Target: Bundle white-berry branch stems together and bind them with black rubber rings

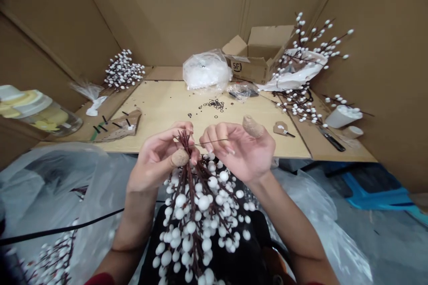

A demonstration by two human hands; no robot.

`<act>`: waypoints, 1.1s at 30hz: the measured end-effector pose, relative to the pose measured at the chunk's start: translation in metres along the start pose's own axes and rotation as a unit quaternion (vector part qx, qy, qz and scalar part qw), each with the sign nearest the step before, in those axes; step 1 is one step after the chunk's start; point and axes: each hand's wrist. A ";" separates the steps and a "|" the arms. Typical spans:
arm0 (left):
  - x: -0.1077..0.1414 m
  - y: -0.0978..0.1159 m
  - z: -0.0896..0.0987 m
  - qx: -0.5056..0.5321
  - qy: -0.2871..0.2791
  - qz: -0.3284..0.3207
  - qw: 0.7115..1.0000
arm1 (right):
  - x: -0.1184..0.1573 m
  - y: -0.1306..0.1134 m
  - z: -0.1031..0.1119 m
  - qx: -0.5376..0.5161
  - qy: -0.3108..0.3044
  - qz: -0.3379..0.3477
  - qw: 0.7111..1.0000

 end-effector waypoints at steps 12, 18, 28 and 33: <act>0.007 -0.007 -0.002 -0.038 0.077 -0.057 0.995 | 0.021 -0.005 0.002 -0.032 -0.002 -0.051 0.998; 0.017 -0.010 -0.016 -0.157 0.125 -0.118 0.972 | 0.027 -0.012 -0.006 -0.086 0.086 -0.159 0.980; 0.035 -0.024 -0.023 -0.337 0.120 -0.163 0.919 | 0.020 -0.028 -0.003 -0.039 0.036 -0.228 0.972; 0.041 -0.029 -0.024 -0.347 0.065 -0.115 0.928 | 0.013 -0.046 0.002 0.004 -0.047 -0.299 0.953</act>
Point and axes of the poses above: each hand's wrist, its own x-axis away from the middle knuckle, its own z-axis out of the back of the hand, y = z × x, and after that the axes turned 2 degrees about -z, right-handed
